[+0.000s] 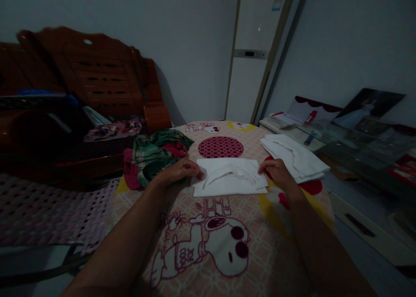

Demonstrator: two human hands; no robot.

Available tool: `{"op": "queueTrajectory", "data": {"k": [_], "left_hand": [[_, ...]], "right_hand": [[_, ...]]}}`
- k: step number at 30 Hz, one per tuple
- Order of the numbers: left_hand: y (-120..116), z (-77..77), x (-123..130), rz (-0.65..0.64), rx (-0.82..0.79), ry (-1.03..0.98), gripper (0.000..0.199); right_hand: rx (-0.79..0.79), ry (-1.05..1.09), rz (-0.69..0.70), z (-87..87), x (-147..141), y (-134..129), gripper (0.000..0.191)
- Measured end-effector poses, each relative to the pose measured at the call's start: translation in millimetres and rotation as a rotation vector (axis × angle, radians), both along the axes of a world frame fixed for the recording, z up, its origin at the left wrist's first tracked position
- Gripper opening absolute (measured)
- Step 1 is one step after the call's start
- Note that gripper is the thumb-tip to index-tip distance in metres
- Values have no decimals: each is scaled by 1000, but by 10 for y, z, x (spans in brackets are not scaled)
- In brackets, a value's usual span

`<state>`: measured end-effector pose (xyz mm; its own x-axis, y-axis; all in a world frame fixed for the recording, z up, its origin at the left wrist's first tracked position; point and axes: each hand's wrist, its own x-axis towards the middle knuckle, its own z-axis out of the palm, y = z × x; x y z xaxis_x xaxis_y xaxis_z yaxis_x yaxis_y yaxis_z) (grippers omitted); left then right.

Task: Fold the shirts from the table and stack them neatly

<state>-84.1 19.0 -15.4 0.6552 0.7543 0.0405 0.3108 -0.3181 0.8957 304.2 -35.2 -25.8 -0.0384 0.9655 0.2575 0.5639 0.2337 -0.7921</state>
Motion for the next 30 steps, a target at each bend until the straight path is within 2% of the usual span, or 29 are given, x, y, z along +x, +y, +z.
{"op": "queueTrajectory", "data": {"k": [2,4,5,7,10,14,17,22,24,27,30], "left_hand": [[10,-6,75,101,82,-16,33],[23,-41,227,190,233,-28,35],[26,-69,324,195,320,-29,36],[21,-148,527,156,480,2,42],[-8,-309,766,42,609,160,49],[-57,-463,853,-88,712,349,55],[-88,-462,814,-102,734,313,55],[-99,-438,758,-170,671,228,48],[-98,-442,749,-151,662,189,46],[-115,-429,749,-91,680,120,46],[-147,-398,777,-80,700,109,52]], "right_hand": [[95,0,19,3,-137,24,33],[191,-33,85,-12,-286,57,36],[233,-64,124,-32,-356,75,38],[293,-148,200,-107,-470,113,40],[310,-285,308,-278,-564,155,39],[289,-315,356,-400,-578,161,34],[267,-191,269,-334,-505,157,30],[280,-3,-120,-277,-196,205,28],[268,23,-202,-313,-79,223,28],[265,5,-188,-346,-17,219,26],[304,-68,-69,-320,-103,185,24]]}}
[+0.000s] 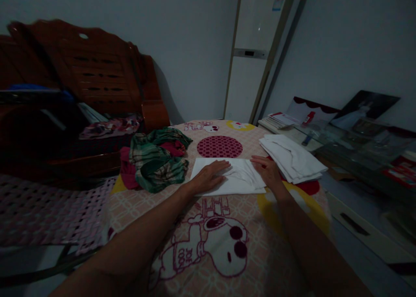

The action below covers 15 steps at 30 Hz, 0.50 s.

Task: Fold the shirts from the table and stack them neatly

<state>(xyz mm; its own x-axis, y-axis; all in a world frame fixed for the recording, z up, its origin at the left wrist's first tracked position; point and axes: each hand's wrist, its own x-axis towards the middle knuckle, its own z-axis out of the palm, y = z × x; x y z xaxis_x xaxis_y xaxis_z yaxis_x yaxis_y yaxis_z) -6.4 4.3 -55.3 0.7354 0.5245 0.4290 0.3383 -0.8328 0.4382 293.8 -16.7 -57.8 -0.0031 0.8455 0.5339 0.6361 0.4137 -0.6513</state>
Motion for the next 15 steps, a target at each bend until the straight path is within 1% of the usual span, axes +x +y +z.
{"op": "queueTrajectory", "data": {"k": [2,5,7,8,9,11,13,15], "left_hand": [[-19,17,35,-3,9,8,56],[-43,25,94,-17,30,18,61],[-61,16,121,-41,37,43,62],[-72,10,127,-59,34,67,61],[-84,3,129,-78,28,96,59],[-107,-4,123,-99,13,148,57],[-125,1,115,-87,6,161,57],[-134,18,118,-64,4,143,62]], "right_hand": [[7,-78,97,20,-97,-26,23],[-32,-201,252,12,-223,-51,20],[-64,-244,312,-10,-263,-56,20],[-75,-243,319,-20,-267,-56,20],[-78,-228,310,-27,-260,-53,20],[-62,-174,246,-34,-218,-41,20],[-20,-131,151,-39,-148,-16,23],[21,-149,86,-64,-76,18,28]]}}
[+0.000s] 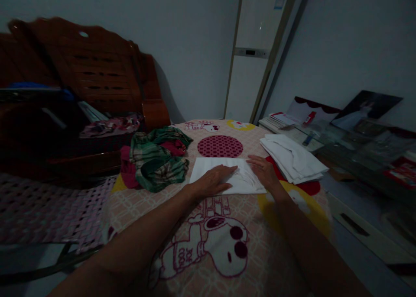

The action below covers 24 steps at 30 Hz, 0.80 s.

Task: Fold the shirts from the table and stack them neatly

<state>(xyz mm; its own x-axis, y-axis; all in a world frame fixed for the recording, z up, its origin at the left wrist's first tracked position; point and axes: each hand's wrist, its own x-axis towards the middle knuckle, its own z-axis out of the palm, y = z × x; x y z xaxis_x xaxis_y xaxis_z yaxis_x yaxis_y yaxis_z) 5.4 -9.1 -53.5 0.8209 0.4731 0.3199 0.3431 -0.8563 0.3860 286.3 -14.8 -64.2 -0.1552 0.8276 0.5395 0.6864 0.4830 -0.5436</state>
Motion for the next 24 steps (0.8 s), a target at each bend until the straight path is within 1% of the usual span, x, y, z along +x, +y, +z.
{"op": "queueTrajectory", "data": {"k": [2,6,8,10,11,12,14,15,16,17,18,20,22,24], "left_hand": [[-6,14,17,-2,2,-9,65],[-30,12,62,-23,22,-20,57],[-26,12,62,-28,16,-59,55],[24,25,26,-8,6,-145,50],[73,37,-10,31,6,-202,46],[137,48,-58,99,9,-263,41],[296,61,-185,309,20,-350,35],[381,59,-258,433,20,-358,33],[462,50,-330,543,8,-324,32],[533,36,-397,625,-18,-259,31],[591,17,-453,679,-44,-181,29],[666,-20,-523,727,-74,-48,29],[695,-45,-539,745,-59,13,28],[704,-49,-524,753,-29,26,25]], "right_hand": [[13,-76,-8,-61,49,38,33],[-11,-211,5,-247,46,100,40],[-19,-207,-9,-306,37,119,42],[-31,-149,-50,-317,62,134,45],[-36,-105,-87,-309,90,142,46],[-38,-59,-137,-297,125,153,47],[-36,17,-252,-274,203,185,46],[-37,39,-301,-266,234,205,44],[-41,46,-338,-261,254,226,41],[-49,40,-361,-259,262,248,38],[-61,21,-375,-258,256,268,36],[-90,-46,-386,-252,216,300,30],[-116,-127,-386,-238,164,317,25],[-133,-175,-381,-219,128,322,19]]}}
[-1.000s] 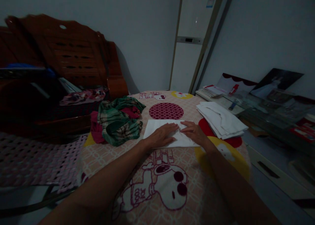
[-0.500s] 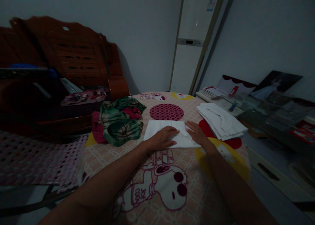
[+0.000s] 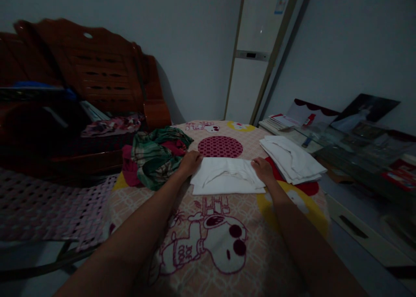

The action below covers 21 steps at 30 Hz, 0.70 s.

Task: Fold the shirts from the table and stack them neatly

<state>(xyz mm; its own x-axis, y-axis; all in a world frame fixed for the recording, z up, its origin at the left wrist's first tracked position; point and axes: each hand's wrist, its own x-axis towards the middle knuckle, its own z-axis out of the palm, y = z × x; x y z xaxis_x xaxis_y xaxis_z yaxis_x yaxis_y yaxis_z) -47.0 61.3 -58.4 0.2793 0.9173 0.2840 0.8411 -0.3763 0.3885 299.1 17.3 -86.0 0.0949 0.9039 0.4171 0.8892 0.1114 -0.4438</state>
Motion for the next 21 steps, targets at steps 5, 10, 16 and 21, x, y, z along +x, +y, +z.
{"op": "queueTrajectory", "data": {"k": [5,10,16,21], "left_hand": [[30,33,1,1,-17,27,20],[50,45,-53,0,-65,-1,21],[17,60,-6,27,-97,-82,25],[-70,106,75,70,-76,-202,26]], "right_hand": [[-52,63,-38,31,-6,16,10],[-36,101,-55,-3,-23,73,13],[-9,109,-39,-10,-58,110,15],[41,306,19,57,-79,76,17]]}}
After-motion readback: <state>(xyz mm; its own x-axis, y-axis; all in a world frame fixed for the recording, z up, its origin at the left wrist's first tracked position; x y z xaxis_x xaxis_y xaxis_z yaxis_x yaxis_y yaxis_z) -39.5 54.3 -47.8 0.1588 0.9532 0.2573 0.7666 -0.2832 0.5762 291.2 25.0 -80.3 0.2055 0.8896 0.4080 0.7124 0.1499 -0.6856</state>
